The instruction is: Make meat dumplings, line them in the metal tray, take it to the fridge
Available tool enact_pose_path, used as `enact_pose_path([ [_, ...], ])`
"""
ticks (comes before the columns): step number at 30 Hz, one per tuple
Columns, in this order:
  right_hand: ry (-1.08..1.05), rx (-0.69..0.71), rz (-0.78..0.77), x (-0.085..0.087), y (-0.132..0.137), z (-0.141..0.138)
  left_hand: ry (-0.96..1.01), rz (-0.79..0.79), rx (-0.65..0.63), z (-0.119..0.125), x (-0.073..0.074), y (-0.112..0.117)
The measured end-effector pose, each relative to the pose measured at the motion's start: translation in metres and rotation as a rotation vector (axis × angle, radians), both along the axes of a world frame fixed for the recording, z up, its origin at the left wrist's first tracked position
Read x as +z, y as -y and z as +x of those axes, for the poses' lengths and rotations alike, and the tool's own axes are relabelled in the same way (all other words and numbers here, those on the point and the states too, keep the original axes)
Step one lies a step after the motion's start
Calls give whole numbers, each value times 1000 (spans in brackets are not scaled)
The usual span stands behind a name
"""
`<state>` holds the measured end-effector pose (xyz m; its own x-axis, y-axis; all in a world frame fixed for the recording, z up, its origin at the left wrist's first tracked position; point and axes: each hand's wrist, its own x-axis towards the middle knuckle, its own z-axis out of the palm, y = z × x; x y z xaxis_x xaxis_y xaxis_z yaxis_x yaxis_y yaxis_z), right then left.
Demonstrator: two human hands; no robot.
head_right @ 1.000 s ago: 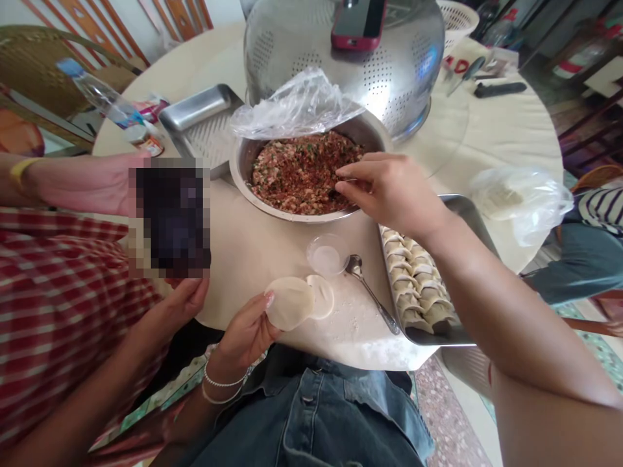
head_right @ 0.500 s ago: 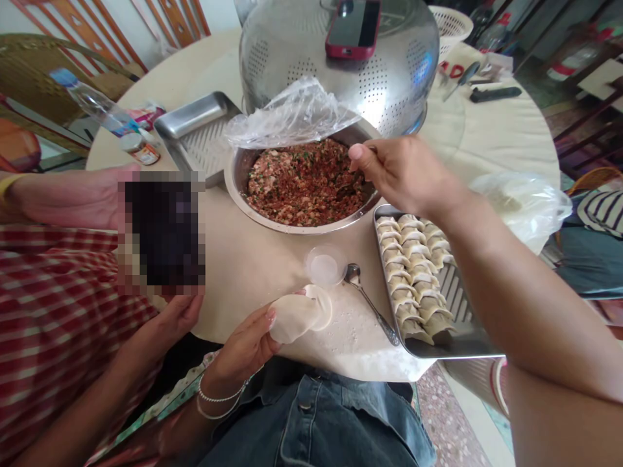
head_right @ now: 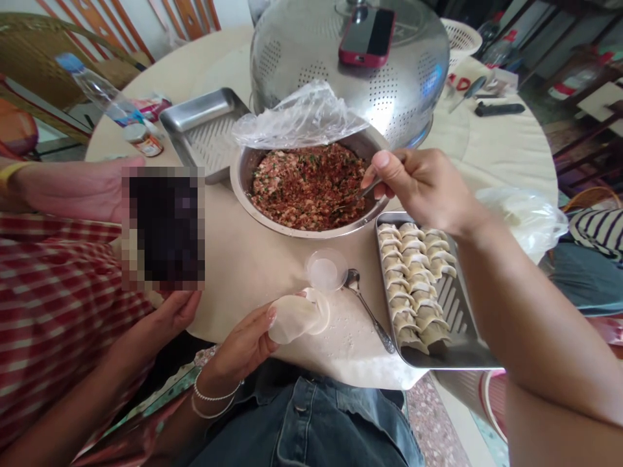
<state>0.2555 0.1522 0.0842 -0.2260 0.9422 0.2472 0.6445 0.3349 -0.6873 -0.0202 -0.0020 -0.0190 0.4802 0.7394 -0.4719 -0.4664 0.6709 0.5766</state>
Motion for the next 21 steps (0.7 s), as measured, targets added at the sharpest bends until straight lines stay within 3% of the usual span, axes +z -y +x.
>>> enact_pose_path([
  [3,60,2,52,6,9,-5,4,1,-8,0,-1,-1],
  [9,274,-173,361,7,21,-12,-34,-8,10,1,0,-2],
  [12,316,-166,312,3,21,-16,-27,-8,9,1,0,-2],
  [17,144,-132,154,-3,19,-22,-51,0,17,1,0,-3],
  [21,45,-216,146,-6,15,-17,-68,1,3,1,0,-3],
])
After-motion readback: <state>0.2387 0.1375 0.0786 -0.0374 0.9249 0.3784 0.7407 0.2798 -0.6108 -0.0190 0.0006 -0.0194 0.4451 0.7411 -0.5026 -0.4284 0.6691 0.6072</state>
